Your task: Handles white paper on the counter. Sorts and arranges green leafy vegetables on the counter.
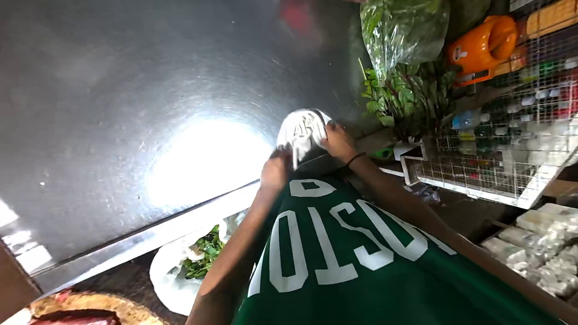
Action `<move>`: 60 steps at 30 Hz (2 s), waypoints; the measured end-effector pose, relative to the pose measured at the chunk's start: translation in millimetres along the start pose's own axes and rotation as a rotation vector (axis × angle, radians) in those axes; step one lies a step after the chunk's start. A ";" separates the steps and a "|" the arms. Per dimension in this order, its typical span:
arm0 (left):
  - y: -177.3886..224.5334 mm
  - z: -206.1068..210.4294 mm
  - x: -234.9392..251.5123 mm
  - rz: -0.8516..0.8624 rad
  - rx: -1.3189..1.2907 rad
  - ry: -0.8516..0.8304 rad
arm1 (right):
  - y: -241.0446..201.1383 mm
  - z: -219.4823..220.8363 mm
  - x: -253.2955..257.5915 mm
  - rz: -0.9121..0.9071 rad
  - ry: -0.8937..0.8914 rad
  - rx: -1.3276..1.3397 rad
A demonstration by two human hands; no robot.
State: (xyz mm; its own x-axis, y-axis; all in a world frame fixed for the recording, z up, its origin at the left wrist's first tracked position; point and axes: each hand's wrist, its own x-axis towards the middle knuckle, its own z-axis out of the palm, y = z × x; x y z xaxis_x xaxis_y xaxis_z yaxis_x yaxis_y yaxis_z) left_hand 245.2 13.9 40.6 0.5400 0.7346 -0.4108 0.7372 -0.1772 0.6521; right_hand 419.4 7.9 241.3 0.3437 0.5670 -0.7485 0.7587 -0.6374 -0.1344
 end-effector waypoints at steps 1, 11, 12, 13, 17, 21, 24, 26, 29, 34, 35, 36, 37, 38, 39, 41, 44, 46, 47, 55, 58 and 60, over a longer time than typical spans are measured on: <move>4.3 1.0 1.9 0.015 0.057 -0.008 | 18.6 25.6 24.8 -0.065 0.030 -0.005; 57.0 -2.5 91.3 0.836 0.340 -0.394 | 198.4 109.8 81.2 -0.185 0.441 0.326; 64.9 11.1 98.3 0.874 0.364 -0.455 | 217.1 117.9 82.4 -0.160 0.472 0.356; 70.6 21.9 107.7 0.908 0.414 -0.505 | 234.7 129.9 83.5 -0.135 0.496 0.381; 60.5 62.8 130.2 1.027 0.442 -0.442 | 271.8 162.5 63.2 -0.099 0.396 0.534; 43.1 68.8 108.7 0.868 0.338 -0.297 | 272.0 173.3 62.3 -0.160 0.284 0.662; 30.5 77.5 75.7 0.682 0.251 -0.134 | 271.8 176.9 87.7 -0.254 0.235 0.626; 26.3 87.2 54.7 0.613 0.218 -0.023 | 268.0 173.8 110.2 -0.345 0.215 0.583; 33.8 97.7 26.1 0.628 0.262 0.127 | 242.7 151.5 129.4 -0.552 0.240 0.499; 53.8 136.4 -26.8 0.627 0.218 0.075 | 196.3 145.3 132.4 -0.788 0.047 0.344; 54.4 129.5 -36.8 0.562 0.194 0.054 | 182.4 146.4 131.0 -0.803 0.009 0.325; 51.0 116.5 -51.2 0.494 0.180 0.075 | 168.3 149.2 128.5 -0.818 -0.022 0.322; 44.3 101.1 -70.8 0.389 0.143 0.130 | 155.3 154.2 124.4 -0.834 -0.046 0.328; 36.6 83.9 -95.3 0.254 0.053 0.191 | 143.3 159.2 118.7 -0.850 -0.062 0.334; 27.7 64.7 -122.9 0.112 -0.056 0.257 | 128.8 163.8 112.3 -0.862 -0.081 0.336; 5.4 36.0 -181.5 -0.131 -0.204 0.438 | 97.7 174.5 96.8 -0.883 -0.146 0.333; -27.5 28.5 -258.7 -0.412 -0.240 0.675 | 58.5 199.5 80.7 -0.953 -0.296 0.231; -36.6 23.5 -302.8 -0.593 -0.192 0.723 | 37.9 213.5 72.8 -1.012 -0.345 0.104; -38.5 21.2 -321.8 -0.661 -0.169 0.739 | 28.7 218.4 69.6 -1.037 -0.354 0.064; -4.6 -22.2 -423.2 -0.691 0.020 1.218 | -3.2 243.5 59.9 -1.114 -0.297 -0.010; 6.2 -45.1 -442.6 -0.633 0.078 1.275 | -9.6 243.2 35.1 -1.105 -0.335 -0.019; 4.8 -41.1 -449.2 -0.610 0.058 1.211 | -8.7 238.2 2.8 -1.085 -0.447 -0.028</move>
State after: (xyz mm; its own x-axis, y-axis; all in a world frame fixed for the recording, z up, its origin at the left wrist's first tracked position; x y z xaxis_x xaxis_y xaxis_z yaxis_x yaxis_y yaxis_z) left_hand -10.5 -290.0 254.4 -0.5468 0.8104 0.2105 0.7608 0.3760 0.5290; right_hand 281.9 -109.3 85.7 -0.7112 0.5691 -0.4127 0.5488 0.0826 -0.8319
